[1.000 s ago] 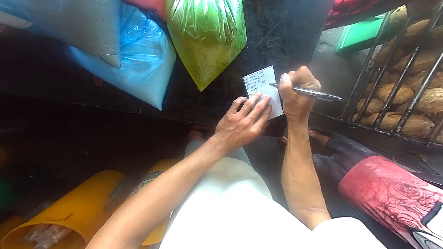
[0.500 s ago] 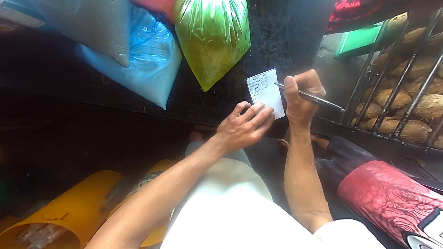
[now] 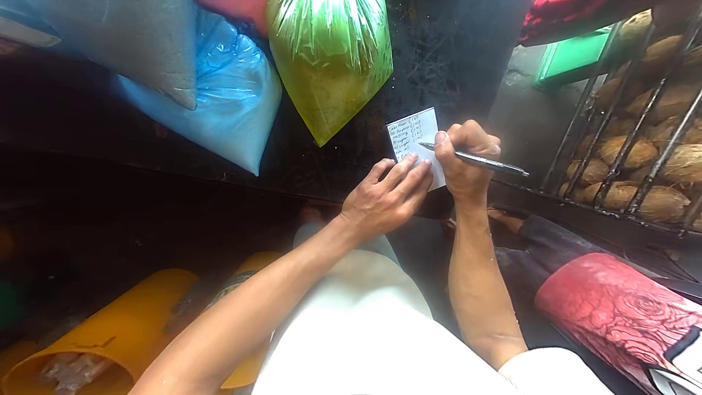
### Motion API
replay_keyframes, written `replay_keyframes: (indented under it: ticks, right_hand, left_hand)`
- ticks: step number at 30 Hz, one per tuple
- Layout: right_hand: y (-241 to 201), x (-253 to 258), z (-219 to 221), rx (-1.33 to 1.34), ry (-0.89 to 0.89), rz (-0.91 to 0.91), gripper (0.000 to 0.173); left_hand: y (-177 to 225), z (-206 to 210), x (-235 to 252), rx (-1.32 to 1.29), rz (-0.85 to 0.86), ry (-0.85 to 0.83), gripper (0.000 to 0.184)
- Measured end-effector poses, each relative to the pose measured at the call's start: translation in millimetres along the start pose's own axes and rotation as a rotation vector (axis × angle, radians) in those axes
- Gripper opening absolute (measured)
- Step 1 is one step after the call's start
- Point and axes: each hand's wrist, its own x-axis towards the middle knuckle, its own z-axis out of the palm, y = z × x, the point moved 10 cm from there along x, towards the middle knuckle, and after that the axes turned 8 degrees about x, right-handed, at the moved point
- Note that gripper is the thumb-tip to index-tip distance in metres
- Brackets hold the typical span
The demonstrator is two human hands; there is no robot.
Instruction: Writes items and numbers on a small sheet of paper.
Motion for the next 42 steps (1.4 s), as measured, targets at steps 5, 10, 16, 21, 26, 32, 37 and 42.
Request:
replay_keyframes:
  ticks: [5, 10, 16, 21, 26, 32, 37, 42]
  right_hand:
    - [-2, -10, 1, -0.080, -0.027, 0.077, 0.029]
    - [1, 0, 0, -0.084, -0.046, 0.054, 0.027]
    - [-8, 4, -2, -0.081, 0.040, 0.013, 0.026]
    - [-5, 4, -4, -0.015, 0.050, 0.031, 0.023]
    - [-5, 6, 4, 0.028, -0.038, 0.044, 0.013]
    - [3, -3, -5, 0.001, 0.037, 0.058, 0.023]
    - [2, -4, -1, -0.046, -0.019, 0.067, 0.027]
    - [2, -8, 1, -0.052, -0.050, 0.081, 0.029]
  left_hand:
    - [0, -1, 0, 0.015, -0.008, 0.001, 0.035]
    - [-3, -5, 4, -0.036, -0.072, 0.008, 0.033]
    - [-5, -12, 6, -0.024, -0.059, 0.042, 0.031]
    - [-5, -13, 7, -0.018, -0.037, 0.045, 0.031]
    - [-6, -14, 7, -0.007, -0.049, 0.049, 0.031]
    - [-3, -4, 5, -0.012, -0.039, -0.002, 0.034]
    - [0, -1, 2, -0.005, -0.026, 0.001, 0.032]
    - [-1, -2, 2, 0.000, -0.023, 0.002, 0.033]
